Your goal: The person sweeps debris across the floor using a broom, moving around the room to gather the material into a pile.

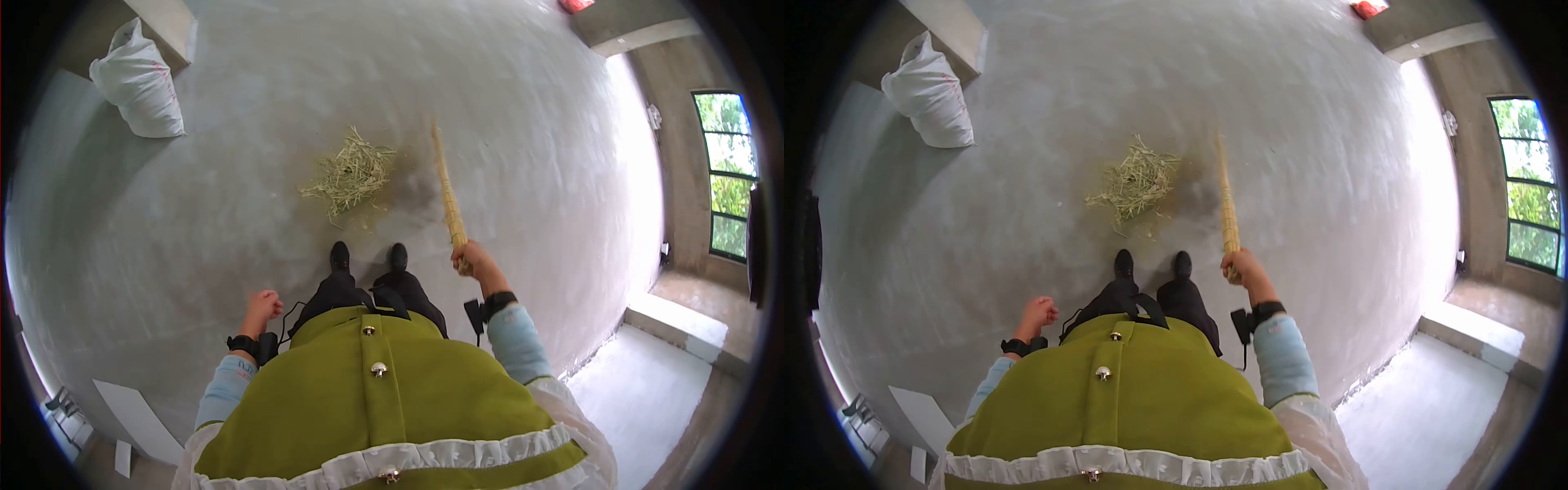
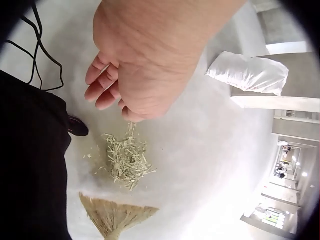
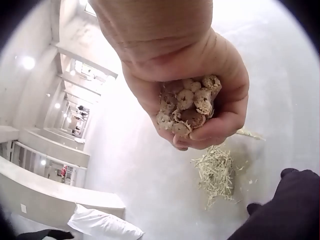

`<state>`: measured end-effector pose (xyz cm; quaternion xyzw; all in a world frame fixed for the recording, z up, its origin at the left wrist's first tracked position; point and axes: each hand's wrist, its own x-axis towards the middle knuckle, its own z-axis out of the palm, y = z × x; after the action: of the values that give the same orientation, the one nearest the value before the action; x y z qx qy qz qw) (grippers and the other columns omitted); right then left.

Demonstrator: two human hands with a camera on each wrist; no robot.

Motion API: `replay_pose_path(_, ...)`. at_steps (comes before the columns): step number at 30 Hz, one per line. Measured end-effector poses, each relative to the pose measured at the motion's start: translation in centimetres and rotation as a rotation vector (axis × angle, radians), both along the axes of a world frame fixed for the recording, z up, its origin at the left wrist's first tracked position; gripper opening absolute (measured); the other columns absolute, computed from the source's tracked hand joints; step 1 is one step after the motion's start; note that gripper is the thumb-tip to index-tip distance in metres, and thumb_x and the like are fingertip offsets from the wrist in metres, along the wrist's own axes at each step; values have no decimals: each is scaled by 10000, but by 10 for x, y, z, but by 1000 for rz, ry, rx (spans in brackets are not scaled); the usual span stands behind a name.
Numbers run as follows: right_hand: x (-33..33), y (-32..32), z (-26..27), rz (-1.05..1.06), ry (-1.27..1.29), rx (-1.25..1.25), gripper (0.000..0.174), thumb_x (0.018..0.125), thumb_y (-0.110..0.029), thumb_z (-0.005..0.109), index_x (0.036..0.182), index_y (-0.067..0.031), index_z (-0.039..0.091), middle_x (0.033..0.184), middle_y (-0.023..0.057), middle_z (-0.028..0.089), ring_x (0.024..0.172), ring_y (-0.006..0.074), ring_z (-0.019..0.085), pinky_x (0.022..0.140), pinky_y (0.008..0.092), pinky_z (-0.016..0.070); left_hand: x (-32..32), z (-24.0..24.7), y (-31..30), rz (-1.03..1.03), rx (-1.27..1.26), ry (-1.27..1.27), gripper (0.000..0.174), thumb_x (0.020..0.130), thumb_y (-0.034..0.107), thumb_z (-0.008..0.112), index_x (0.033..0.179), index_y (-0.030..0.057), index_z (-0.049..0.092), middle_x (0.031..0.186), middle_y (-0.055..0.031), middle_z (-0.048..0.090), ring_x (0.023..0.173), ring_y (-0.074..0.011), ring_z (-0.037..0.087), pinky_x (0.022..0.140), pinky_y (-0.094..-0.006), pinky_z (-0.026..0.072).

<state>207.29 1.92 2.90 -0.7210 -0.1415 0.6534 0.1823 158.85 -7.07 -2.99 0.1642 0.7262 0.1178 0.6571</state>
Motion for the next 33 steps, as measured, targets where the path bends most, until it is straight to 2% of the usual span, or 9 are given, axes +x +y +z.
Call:
replay_pose_path(3,13,47,-35,47,5,-193,60,587,-43,527,560,-26,476,494,83,485,385,190,470,356,315,379,-5,-3,-12,52,-50,12,186,742,179,473,880,60,513,688,-70,549,514,-145,529,441,-237,406)
replay_pose_path(8,4,40,-48,445,-126,-30,128,534,-12,544,650,-10,490,504,89,492,385,194,484,360,318,383,7,0,-16,219,-80,78,197,738,177,462,895,64,503,702,-77,551,518,-147,531,440,-237,406)
replay_pose_path(10,28,47,-21,355,78,-72,264,534,46,508,788,-10,461,512,71,472,414,175,497,342,288,368,20,1,-10,298,-64,84,200,740,176,458,901,64,499,706,-78,551,518,-146,532,440,-237,407)
replay_pose_path(14,56,117,48,539,-63,28,294,536,49,515,817,-13,454,542,78,491,416,164,497,348,279,375,84,24,-8,421,-26,120,210,744,172,457,909,51,502,703,-80,551,514,-146,531,441,-236,407)
replay_pose_path(21,60,287,-45,1174,-393,314,113,539,-17,557,616,27,488,489,127,534,412,213,547,358,312,427,213,60,5,488,-17,48,242,751,154,471,947,15,508,707,-82,557,544,-136,529,476,-244,412)
replay_pose_path(24,53,261,-74,1352,-482,356,228,635,-81,468,788,89,459,525,192,541,445,256,566,395,340,460,233,73,-7,582,-18,99,244,746,159,476,942,18,511,705,-81,557,553,-137,530,489,-238,411)
replay_pose_path(27,85,211,-80,1499,-482,379,324,588,-48,495,892,36,426,591,186,553,507,287,573,443,357,463,250,65,-35,720,-94,141,235,741,165,475,927,28,516,701,-78,560,536,-139,527,472,-249,409)
replay_pose_path(30,79,225,11,1380,-234,86,370,558,-30,523,911,14,422,565,156,542,482,265,563,439,340,459,264,52,-53,705,-144,109,226,739,162,474,918,32,520,690,-78,562,523,-141,525,459,-249,406)
replay_pose_path(33,61,238,26,1393,-215,260,401,539,-15,541,921,-1,419,543,137,531,455,238,552,406,318,444,263,39,-59,712,-142,87,215,739,160,471,899,29,527,681,-82,562,515,-139,522,448,-235,401)
